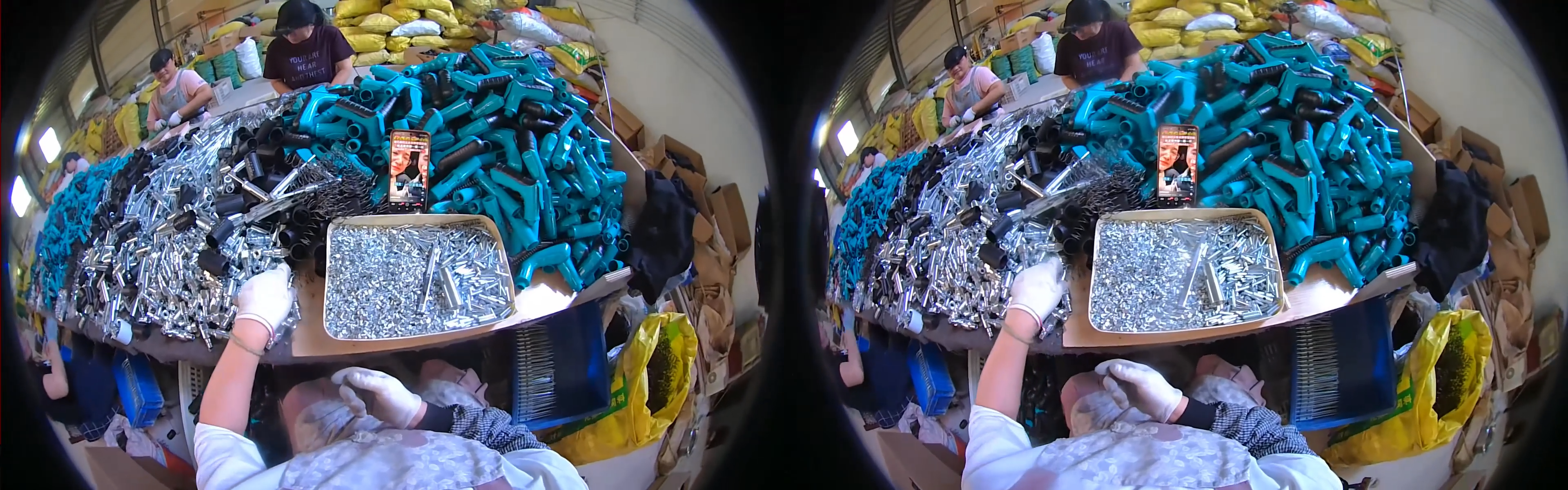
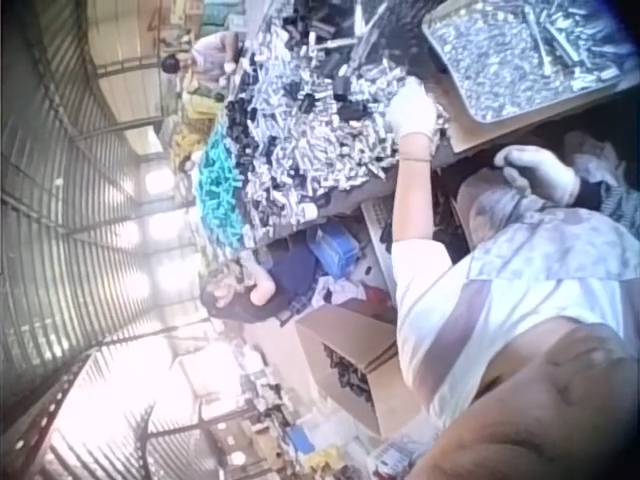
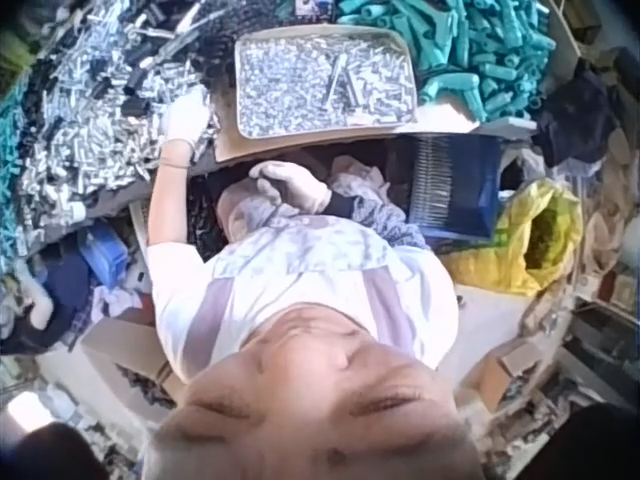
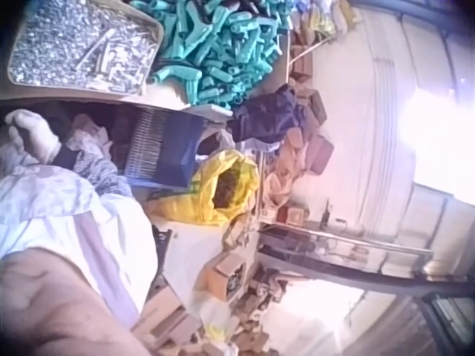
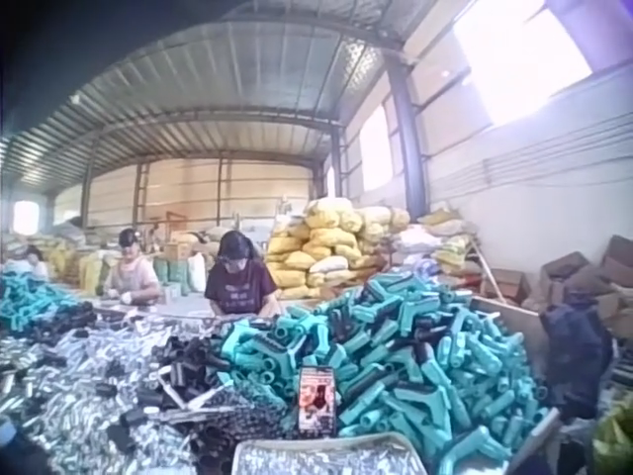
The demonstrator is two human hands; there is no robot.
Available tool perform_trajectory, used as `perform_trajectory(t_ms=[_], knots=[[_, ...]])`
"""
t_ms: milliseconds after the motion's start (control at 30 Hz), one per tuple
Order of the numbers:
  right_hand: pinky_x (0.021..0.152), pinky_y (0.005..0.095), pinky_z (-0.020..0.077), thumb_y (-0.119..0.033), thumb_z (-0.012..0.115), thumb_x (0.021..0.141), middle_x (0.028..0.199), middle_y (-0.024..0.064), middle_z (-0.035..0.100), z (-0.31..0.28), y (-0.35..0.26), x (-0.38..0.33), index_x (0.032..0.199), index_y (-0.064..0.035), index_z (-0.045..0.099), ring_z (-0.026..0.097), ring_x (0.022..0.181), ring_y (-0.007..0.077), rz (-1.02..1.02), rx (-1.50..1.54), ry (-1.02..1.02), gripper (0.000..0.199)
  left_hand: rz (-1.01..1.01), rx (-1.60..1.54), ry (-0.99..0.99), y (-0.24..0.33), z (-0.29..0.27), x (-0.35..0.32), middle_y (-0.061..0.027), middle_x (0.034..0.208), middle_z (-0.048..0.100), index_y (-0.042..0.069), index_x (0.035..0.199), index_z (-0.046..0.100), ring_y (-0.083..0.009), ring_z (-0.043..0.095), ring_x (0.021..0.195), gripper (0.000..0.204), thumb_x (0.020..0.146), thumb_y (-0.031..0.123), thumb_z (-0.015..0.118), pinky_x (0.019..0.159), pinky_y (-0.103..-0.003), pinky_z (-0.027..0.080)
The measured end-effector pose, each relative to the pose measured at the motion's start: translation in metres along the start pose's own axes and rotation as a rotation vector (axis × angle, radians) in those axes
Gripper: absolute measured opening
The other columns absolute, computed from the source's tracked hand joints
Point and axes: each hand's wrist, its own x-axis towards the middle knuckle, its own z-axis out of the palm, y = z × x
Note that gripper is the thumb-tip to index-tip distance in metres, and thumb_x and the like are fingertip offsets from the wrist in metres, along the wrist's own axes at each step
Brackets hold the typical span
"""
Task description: Assembling plastic teal-colored handles with metal internal components and screws at a warehouse workbench.
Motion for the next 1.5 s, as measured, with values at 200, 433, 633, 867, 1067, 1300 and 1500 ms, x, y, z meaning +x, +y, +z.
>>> perform_trajectory(t_ms=[200,433,633,867,1067,1300,1500], knots=[[0.063,0.027,0.0432,-0.03,0.056,0.105,0.084,0.0043,0.06,-0.003,-0.002,0.0,0.124,-0.0011,0.064,0.054,0.07,0.0134,0.008,0.012,-0.03,0.036,0.029,0.061,-0.027,-0.001,-0.009,0.004,-0.0189,0.095,0.073,0.007,0.1,0.067,-0.039,0.07,0.09,0.023,0.089,0.027,0.061,0.079,-0.05,0.056],[0.071,0.0282,0.0453,-0.036,0.054,0.105,0.091,0.0069,0.063,-0.013,0.0,0.001,0.133,-0.0011,0.059,0.057,0.078,0.0159,-0.022,0.045,0.012,0.045,0.118,-0.355,0.408,-0.001,-0.027,-0.037,-0.0138,0.096,0.069,0.01,0.097,0.067,-0.0362,0.068,0.088,0.012,0.085,0.014,0.066,0.077,-0.044,0.055],[0.078,0.0265,0.048,-0.039,0.055,0.105,0.109,0.009,0.068,0.01,-0.018,-0.003,0.147,-0.0037,0.051,0.062,0.093,0.0146,0.028,0.075,0.011,0.055,0.391,-0.162,0.037,0.049,-0.028,-0.117,-0.0082,0.087,0.067,0.015,0.094,0.069,-0.0289,0.069,0.076,0.011,0.084,0.018,0.07,0.063,-0.041,0.056],[0.08,0.0255,0.0518,-0.025,0.059,0.105,0.114,0.005,0.067,-0.019,-0.011,-0.004,0.149,-0.0018,0.05,0.062,0.094,0.01,0.006,-0.353,-0.022,0.05,-0.024,-0.935,0.48,0.053,-0.008,-0.136,-0.0086,0.088,0.065,0.001,0.106,0.066,-0.0178,0.064,0.07,0.02,0.087,0.007,0.069,0.065,-0.032,0.055],[0.079,0.0253,0.05,-0.016,0.057,0.105,0.107,0.0035,0.065,0.004,-0.009,-0.009,0.145,0.0012,0.052,0.058,0.087,0.0085,-0.196,-0.567,-0.047,0.044,-0.204,-1.794,0.761,0.084,0.011,-0.128,-0.0059,0.086,0.057,0.006,0.109,0.053,-0.0129,0.053,0.075,0.028,0.108,0.034,0.049,0.07,-0.027,0.045],[0.076,0.0261,0.0511,-0.013,0.057,0.104,0.103,0.0043,0.066,-0.002,-0.019,-0.022,0.143,0.0022,0.054,0.059,0.082,0.0097,-0.254,-0.608,0.096,0.042,-0.191,-1.781,0.924,0.066,0.012,-0.127,-0.006,0.089,0.056,0.006,0.11,0.052,-0.0157,0.055,0.081,0.037,0.108,0.043,0.05,0.079,-0.031,0.047],[0.079,0.0276,0.0517,-0.013,0.057,0.104,0.103,0.0065,0.065,-0.003,-0.016,-0.017,0.147,0.0024,0.049,0.059,0.086,0.0113,-0.256,-0.541,0.022,0.046,-0.099,-2.141,0.803,0.078,0.027,-0.134,-0.0039,0.102,0.058,0.01,0.117,0.055,-0.0175,0.056,0.091,0.027,0.106,0.035,0.057,0.086,-0.036,0.048]])
